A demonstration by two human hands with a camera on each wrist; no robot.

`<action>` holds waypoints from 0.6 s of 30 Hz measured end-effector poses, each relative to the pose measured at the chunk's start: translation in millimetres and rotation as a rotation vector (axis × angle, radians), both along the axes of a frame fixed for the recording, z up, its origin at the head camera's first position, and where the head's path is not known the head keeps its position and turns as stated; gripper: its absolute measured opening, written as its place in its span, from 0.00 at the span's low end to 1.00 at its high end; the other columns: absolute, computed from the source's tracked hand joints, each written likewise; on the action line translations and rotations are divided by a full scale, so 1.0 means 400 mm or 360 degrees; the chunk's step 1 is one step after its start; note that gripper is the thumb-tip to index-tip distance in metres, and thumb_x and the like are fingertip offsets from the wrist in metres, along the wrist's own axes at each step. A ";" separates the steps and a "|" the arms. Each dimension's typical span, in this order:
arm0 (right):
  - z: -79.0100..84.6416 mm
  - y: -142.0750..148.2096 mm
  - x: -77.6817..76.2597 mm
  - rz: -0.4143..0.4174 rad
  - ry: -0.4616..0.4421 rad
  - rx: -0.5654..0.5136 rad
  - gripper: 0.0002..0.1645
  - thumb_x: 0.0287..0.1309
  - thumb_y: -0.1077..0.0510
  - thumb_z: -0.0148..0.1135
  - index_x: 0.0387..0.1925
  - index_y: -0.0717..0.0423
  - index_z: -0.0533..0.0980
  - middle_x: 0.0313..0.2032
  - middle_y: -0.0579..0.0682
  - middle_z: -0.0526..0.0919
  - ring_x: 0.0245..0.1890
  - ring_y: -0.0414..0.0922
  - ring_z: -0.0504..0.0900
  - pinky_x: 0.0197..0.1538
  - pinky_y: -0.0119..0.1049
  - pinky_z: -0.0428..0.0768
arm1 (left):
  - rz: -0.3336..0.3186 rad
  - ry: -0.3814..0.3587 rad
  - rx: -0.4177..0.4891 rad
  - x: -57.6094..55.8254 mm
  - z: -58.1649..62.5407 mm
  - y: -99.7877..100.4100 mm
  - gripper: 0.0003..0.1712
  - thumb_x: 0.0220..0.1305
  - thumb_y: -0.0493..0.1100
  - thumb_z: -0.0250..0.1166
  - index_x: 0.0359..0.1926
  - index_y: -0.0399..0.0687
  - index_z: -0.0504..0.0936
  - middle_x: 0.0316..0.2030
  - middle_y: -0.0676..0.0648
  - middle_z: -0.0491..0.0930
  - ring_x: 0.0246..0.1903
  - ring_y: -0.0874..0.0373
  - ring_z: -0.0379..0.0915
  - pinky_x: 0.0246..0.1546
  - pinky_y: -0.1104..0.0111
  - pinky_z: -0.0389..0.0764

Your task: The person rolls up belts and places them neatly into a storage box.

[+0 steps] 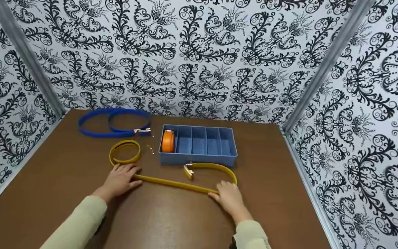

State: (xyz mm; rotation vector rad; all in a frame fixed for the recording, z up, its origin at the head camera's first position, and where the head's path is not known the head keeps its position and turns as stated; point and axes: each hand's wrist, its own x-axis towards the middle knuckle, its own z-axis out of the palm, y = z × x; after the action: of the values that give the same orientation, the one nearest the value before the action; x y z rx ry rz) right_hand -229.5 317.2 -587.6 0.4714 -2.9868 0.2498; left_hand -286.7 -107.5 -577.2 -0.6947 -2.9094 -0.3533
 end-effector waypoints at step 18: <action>-0.001 0.170 -0.007 -0.0087 0.0055 -0.0064 0.21 0.61 0.40 0.62 0.23 0.48 0.70 0.22 0.42 0.66 0.24 0.44 0.67 0.36 0.45 0.69 | 0.0004 -0.0023 -0.0040 0.008 0.008 0.013 0.30 0.63 0.59 0.63 0.58 0.46 0.76 0.59 0.38 0.71 0.60 0.38 0.65 0.65 0.42 0.54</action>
State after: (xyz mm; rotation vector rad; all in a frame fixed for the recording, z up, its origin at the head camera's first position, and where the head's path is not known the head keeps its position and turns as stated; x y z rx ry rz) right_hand -232.3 385.2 -587.9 0.3857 -2.9500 0.2935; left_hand -283.7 -102.4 -573.8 -0.6949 -2.9332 -0.3235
